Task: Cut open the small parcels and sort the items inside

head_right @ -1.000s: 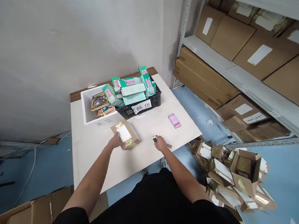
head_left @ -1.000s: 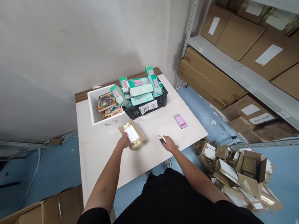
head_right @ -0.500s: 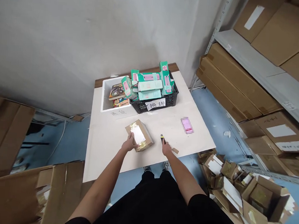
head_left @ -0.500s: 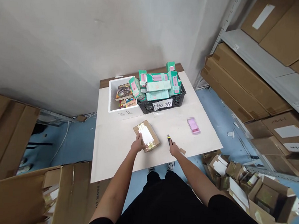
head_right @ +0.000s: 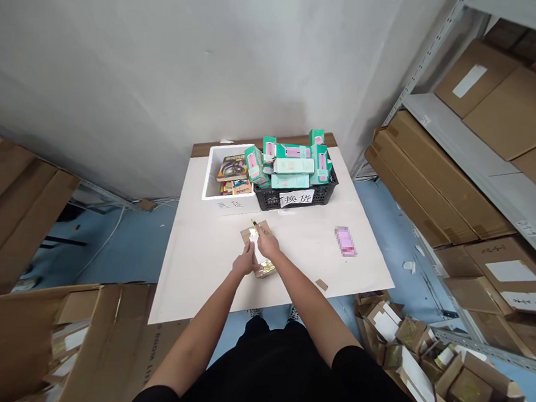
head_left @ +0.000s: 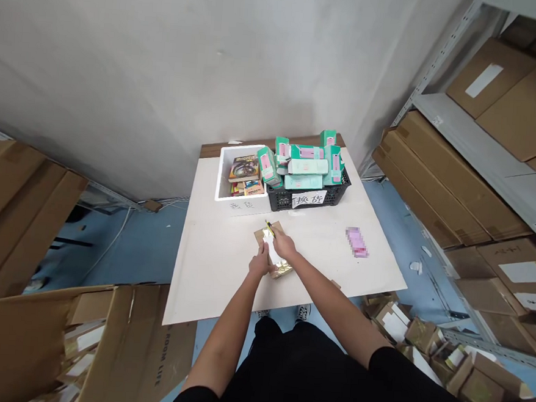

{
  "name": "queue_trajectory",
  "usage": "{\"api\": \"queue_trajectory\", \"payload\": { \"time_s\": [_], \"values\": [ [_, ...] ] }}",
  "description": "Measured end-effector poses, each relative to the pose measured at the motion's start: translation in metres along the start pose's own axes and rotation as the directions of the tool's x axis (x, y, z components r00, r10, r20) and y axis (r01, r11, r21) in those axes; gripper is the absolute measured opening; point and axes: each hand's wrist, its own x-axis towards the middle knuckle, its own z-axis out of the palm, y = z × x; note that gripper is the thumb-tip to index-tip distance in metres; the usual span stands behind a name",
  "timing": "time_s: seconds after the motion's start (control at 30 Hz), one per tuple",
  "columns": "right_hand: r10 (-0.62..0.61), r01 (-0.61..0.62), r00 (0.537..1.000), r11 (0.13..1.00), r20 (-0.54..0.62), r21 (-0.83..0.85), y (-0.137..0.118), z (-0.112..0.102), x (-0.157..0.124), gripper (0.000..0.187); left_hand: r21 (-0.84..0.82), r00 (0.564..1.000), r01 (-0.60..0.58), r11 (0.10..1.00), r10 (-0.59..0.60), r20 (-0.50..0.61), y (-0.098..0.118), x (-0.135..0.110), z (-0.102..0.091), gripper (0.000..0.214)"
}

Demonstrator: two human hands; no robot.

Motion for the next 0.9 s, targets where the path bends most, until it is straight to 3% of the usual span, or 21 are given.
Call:
{"api": "queue_trajectory", "payload": {
  "time_s": [0.07, 0.17, 0.5, 0.7, 0.9],
  "values": [
    [0.075, -0.071, 0.993, 0.996, 0.095, -0.054, -0.006, 0.012, 0.001, 0.063, -0.018, 1.0, -0.004, 1.0, 0.004, -0.007, 0.0, -0.002, 0.001, 0.128],
    [0.141, -0.125, 0.98, 0.984, 0.137, -0.125, -0.004, 0.021, -0.006, 0.065, -0.041, 1.0, -0.017, 0.999, 0.017, -0.01, -0.001, -0.004, 0.002, 0.129],
    [0.304, -0.216, 0.921, 0.92, 0.245, -0.328, -0.03, 0.006, -0.036, 0.074, -0.044, 0.997, -0.069, 0.997, 0.068, -0.042, -0.005, -0.01, -0.002, 0.127],
    [0.342, -0.229, 0.9, 0.899, 0.272, -0.374, -0.031, -0.002, -0.093, 0.056, -0.042, 0.985, -0.158, 0.987, 0.155, -0.077, -0.017, -0.011, 0.001, 0.116],
    [0.39, -0.232, 0.857, 0.875, 0.336, -0.425, -0.018, -0.008, -0.155, 0.068, -0.014, 0.979, -0.186, 0.982, 0.185, -0.082, -0.02, -0.011, 0.001, 0.115]
  ]
}}
